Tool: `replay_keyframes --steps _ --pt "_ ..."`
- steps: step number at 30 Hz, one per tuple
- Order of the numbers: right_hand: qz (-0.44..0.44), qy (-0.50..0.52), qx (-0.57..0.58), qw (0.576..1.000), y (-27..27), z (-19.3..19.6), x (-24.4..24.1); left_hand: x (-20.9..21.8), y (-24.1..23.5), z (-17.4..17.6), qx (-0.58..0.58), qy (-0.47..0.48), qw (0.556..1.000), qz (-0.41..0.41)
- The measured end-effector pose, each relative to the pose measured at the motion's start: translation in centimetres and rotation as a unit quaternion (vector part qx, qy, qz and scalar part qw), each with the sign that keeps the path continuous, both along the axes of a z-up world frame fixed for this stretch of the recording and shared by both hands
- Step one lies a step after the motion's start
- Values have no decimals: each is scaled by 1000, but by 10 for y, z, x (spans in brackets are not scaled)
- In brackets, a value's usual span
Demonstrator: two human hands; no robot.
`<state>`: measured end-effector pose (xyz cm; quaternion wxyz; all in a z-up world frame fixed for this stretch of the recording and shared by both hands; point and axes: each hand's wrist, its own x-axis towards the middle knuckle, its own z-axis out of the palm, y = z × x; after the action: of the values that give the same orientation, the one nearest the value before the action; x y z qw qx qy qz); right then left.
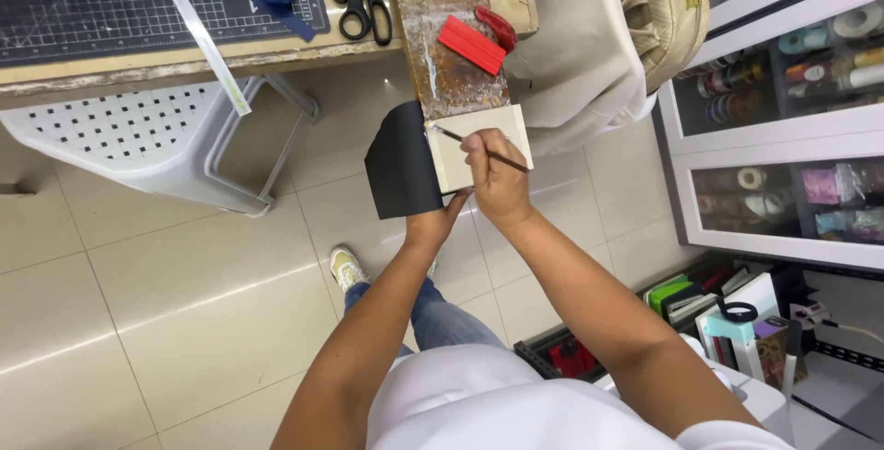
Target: Applying a white substance to a black box using a roller and smoothing it with a scraper
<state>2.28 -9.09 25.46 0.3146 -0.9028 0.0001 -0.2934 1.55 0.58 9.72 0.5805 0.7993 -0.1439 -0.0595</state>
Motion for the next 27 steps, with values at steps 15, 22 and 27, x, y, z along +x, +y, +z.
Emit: replay_keyframes --steps 15,22,27 --pt "-5 13 -12 1000 -1 -11 -6 -1 0 -18 27 -9 1000 -1" --pt "-11 84 -17 996 -2 -3 -71 -4 -3 -24 59 -1 998 4" --pt "9 13 7 1000 2 9 -20 -2 1 -12 20 20 1000 2"
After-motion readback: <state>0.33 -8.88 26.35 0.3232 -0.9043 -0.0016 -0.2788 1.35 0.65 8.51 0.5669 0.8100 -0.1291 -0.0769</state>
